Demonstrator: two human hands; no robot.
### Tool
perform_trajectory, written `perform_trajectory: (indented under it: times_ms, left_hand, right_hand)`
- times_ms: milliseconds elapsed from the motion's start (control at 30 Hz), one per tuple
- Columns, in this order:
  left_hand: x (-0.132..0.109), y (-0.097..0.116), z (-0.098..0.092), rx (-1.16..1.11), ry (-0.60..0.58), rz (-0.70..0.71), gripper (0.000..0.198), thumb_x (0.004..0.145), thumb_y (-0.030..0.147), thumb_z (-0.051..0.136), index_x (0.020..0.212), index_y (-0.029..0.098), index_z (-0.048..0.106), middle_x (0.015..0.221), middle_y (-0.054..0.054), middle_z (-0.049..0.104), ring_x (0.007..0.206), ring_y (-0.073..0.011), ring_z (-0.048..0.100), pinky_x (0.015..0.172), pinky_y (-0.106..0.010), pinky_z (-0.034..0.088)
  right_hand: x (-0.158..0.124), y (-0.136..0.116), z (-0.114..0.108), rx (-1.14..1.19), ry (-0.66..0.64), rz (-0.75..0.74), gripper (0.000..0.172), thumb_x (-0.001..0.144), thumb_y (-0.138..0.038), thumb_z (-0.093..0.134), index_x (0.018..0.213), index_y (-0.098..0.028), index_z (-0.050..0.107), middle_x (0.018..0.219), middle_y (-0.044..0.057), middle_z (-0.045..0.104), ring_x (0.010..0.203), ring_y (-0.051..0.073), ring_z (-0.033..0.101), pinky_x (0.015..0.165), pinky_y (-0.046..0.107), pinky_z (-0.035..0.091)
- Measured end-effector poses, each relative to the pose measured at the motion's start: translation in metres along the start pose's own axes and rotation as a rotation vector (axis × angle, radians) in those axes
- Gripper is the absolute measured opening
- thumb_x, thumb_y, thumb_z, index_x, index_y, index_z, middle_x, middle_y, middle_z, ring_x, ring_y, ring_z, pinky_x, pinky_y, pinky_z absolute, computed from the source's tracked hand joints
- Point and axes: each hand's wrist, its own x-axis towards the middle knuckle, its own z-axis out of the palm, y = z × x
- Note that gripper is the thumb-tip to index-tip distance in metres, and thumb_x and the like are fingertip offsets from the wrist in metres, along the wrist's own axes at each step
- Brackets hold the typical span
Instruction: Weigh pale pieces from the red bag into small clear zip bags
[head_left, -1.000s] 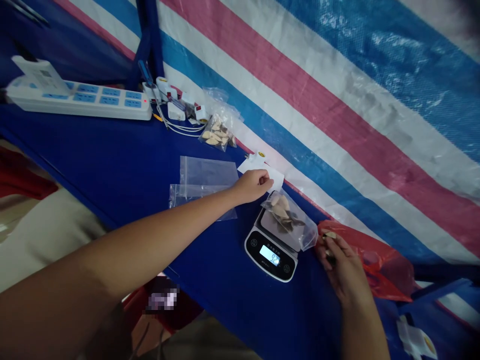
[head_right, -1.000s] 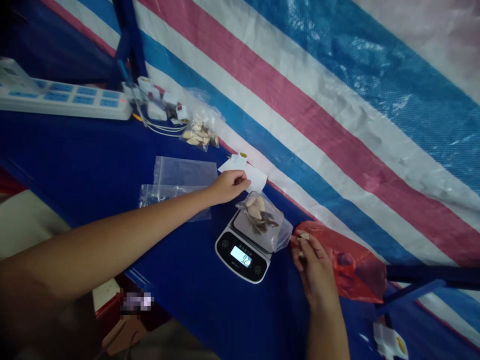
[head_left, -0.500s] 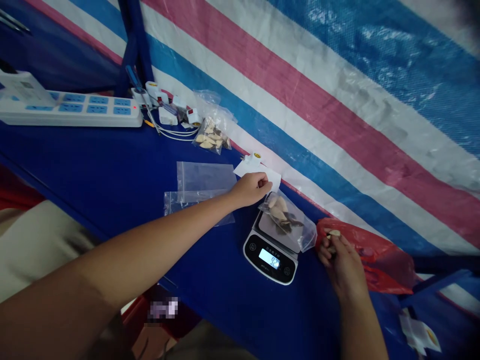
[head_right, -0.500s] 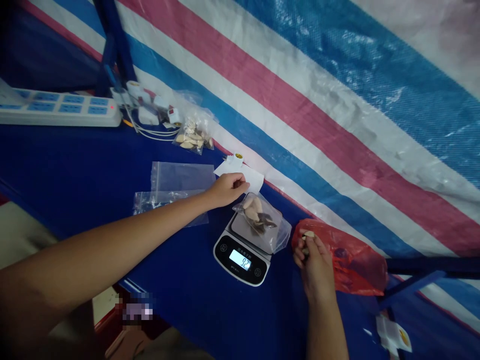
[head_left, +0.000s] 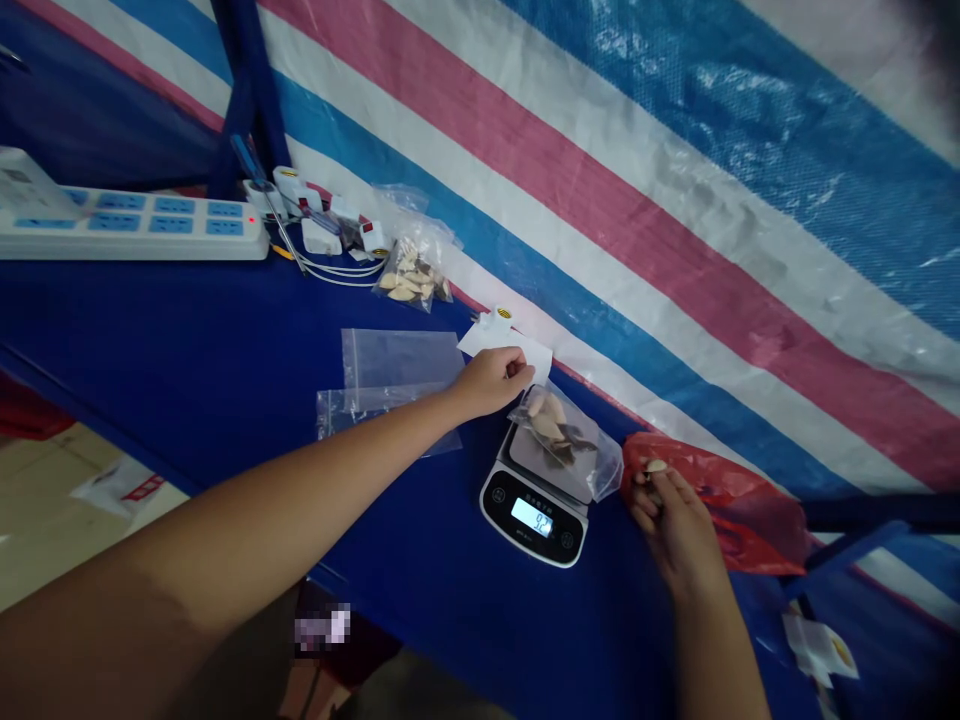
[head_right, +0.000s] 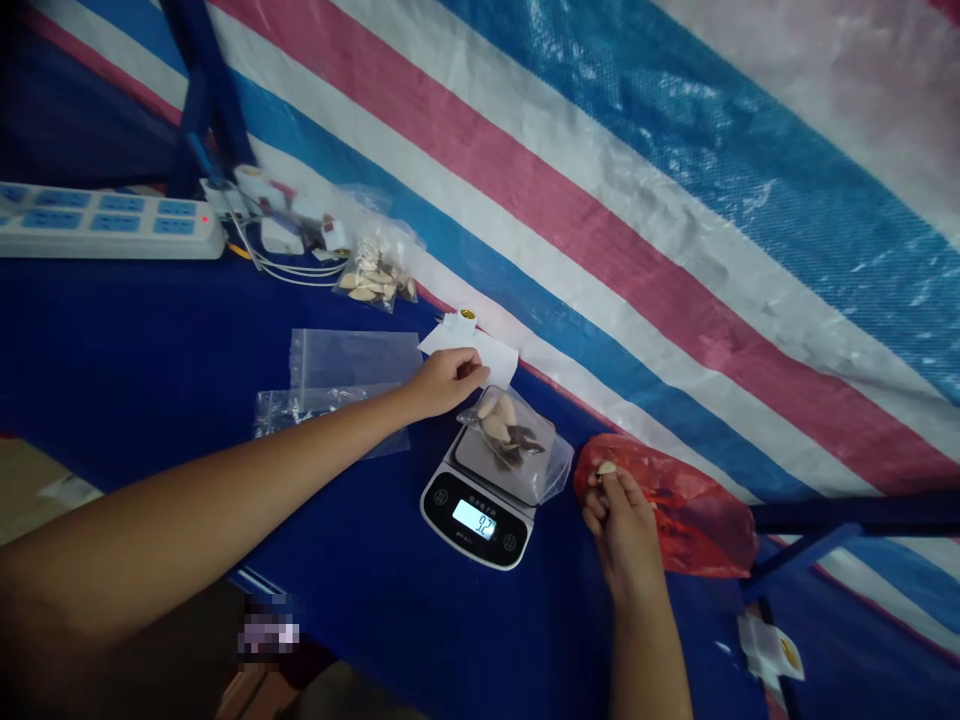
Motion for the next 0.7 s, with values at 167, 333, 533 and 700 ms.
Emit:
perform_trajectory:
  times_ms: [167, 333, 533, 700]
  left_hand:
    - [-0.0008, 0.0021, -0.0004, -0.001, 0.006, -0.001, 0.026, 0.086, 0.036, 0.056, 0.067, 0.020, 0.047, 0.063, 0.003, 0.050, 0.060, -0.0104, 0.044, 0.062, -0.030, 0.033]
    - [0.0001, 0.0044, -0.0011, 0.020, 0.005, -0.011, 0.025, 0.085, 0.034, 0.056, 0.066, 0.020, 0.048, 0.062, 0.004, 0.049, 0.060, -0.0101, 0.043, 0.061, -0.030, 0.033]
    - [0.0004, 0.0043, -0.0013, 0.027, -0.006, -0.028, 0.026, 0.085, 0.036, 0.057, 0.066, 0.020, 0.049, 0.061, 0.004, 0.047, 0.059, -0.0102, 0.042, 0.059, -0.029, 0.031]
    - [-0.0003, 0.0053, -0.0017, 0.014, -0.002, -0.028, 0.026, 0.085, 0.035, 0.057, 0.066, 0.020, 0.048, 0.061, 0.004, 0.048, 0.059, -0.0103, 0.041, 0.061, -0.030, 0.032]
  right_hand:
    - [-0.0014, -0.0003, 0.0016, -0.018, -0.012, -0.015, 0.049, 0.056, -0.043, 0.096, 0.087, -0.019, 0.068, 0.080, -0.002, 0.062, 0.048, 0.003, 0.037, 0.035, 0.012, 0.025]
    - [-0.0014, -0.0023, 0.0011, -0.002, -0.011, -0.008, 0.052, 0.053, -0.044, 0.096, 0.090, -0.019, 0.069, 0.081, -0.001, 0.064, 0.048, 0.003, 0.038, 0.036, 0.012, 0.025]
    - [0.0000, -0.0026, 0.0001, -0.019, -0.018, 0.012, 0.052, 0.054, -0.045, 0.095, 0.091, -0.020, 0.069, 0.080, -0.002, 0.063, 0.048, 0.002, 0.037, 0.036, 0.013, 0.024]
    - [0.0023, -0.0016, 0.0011, -0.021, -0.002, 0.023, 0.052, 0.052, -0.045, 0.096, 0.089, -0.019, 0.069, 0.078, -0.002, 0.063, 0.047, 0.003, 0.038, 0.035, 0.012, 0.024]
